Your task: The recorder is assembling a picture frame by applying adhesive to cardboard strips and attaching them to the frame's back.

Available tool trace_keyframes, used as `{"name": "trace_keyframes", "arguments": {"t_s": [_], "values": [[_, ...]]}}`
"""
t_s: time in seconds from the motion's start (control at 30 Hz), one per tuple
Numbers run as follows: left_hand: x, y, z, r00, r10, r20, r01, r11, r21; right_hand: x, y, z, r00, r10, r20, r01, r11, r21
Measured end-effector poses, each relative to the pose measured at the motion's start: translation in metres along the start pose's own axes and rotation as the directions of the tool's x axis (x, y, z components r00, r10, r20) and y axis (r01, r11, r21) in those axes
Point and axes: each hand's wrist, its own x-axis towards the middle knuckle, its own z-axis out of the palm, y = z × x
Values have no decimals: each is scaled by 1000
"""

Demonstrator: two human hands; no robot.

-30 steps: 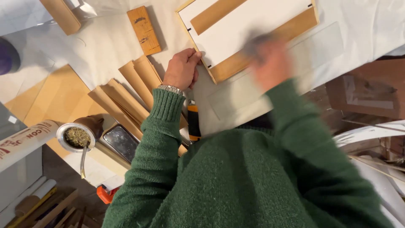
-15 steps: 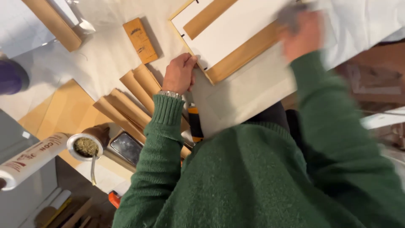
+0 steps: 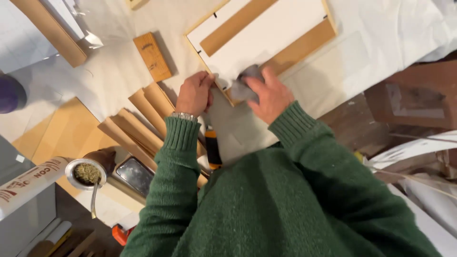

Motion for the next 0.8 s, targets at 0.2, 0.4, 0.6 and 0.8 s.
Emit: {"name": "trace_keyframes", "arguments": {"t_s": [0.2, 0.4, 0.6, 0.8], "values": [[-8, -2, 1, 1000, -7, -15, 7, 1000, -12, -5, 113, -29, 859, 496, 126, -511, 843, 169], [-5, 1, 1, 1000, 5, -4, -5, 1000, -10, -3, -87, -36, 910, 144, 390, -256, 933, 251], [-12, 0, 0, 999, -8, -48, 8, 1000, -9, -30, 206, -56, 983, 174, -53, -180, 977, -119], [-12, -9, 4, 999, -10, -46, 8, 999, -39, -19, 233, -140, 987, 40, -155, -85, 950, -300]]}}
